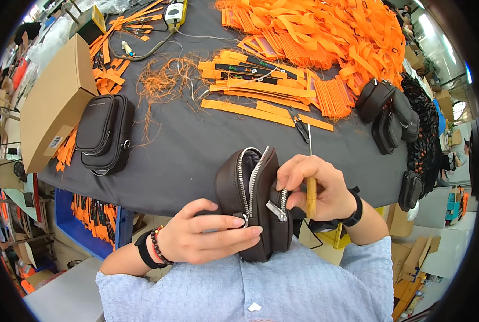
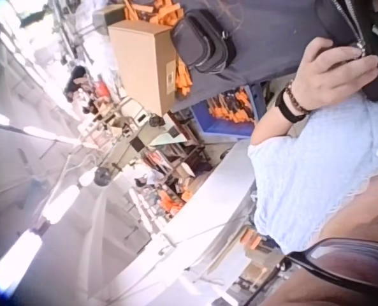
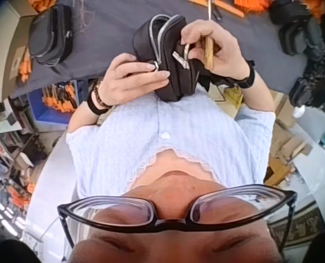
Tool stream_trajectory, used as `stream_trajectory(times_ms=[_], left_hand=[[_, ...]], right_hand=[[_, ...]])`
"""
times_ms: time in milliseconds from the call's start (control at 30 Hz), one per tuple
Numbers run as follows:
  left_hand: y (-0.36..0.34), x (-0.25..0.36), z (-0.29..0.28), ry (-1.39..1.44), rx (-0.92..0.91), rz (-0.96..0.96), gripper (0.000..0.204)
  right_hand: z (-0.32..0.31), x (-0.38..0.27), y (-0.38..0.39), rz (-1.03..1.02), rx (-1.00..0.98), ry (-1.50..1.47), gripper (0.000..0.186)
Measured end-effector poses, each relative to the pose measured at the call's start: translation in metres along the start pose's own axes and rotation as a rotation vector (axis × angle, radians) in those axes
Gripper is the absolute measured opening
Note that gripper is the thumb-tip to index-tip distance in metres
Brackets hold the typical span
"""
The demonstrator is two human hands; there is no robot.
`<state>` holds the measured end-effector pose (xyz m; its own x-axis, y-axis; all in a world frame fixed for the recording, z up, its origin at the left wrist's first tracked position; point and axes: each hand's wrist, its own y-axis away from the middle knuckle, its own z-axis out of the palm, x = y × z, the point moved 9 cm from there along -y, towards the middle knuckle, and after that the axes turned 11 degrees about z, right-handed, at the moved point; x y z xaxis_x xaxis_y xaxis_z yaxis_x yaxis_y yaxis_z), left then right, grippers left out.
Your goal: Using a hand tool to adjust or trim components on a leather bag during manufacturing.
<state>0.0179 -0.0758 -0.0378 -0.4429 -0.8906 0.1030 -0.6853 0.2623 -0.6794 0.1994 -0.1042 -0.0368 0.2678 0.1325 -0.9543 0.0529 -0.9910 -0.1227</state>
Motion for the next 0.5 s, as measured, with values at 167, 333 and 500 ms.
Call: stream_trajectory(times_ms=[167,333,500], left_hand=[[-0.004,-0.062,-0.025,0.536,0.263,-0.511,0.035],[0.019,-0.105,0.019,0.375,-0.060,-0.891,0.034],[0.088,-0.103,0.030,0.994,0.472,-1.064,0.043]], right_hand=[[0.013,-0.036,-0.020,-0.205,0.009,0.236,0.024],[0.081,-0.017,-0.023,-0.183,-0.194,0.224,0.020],[0.006,-0.006,-0.003,0.022,0.251,0.381,0.036]])
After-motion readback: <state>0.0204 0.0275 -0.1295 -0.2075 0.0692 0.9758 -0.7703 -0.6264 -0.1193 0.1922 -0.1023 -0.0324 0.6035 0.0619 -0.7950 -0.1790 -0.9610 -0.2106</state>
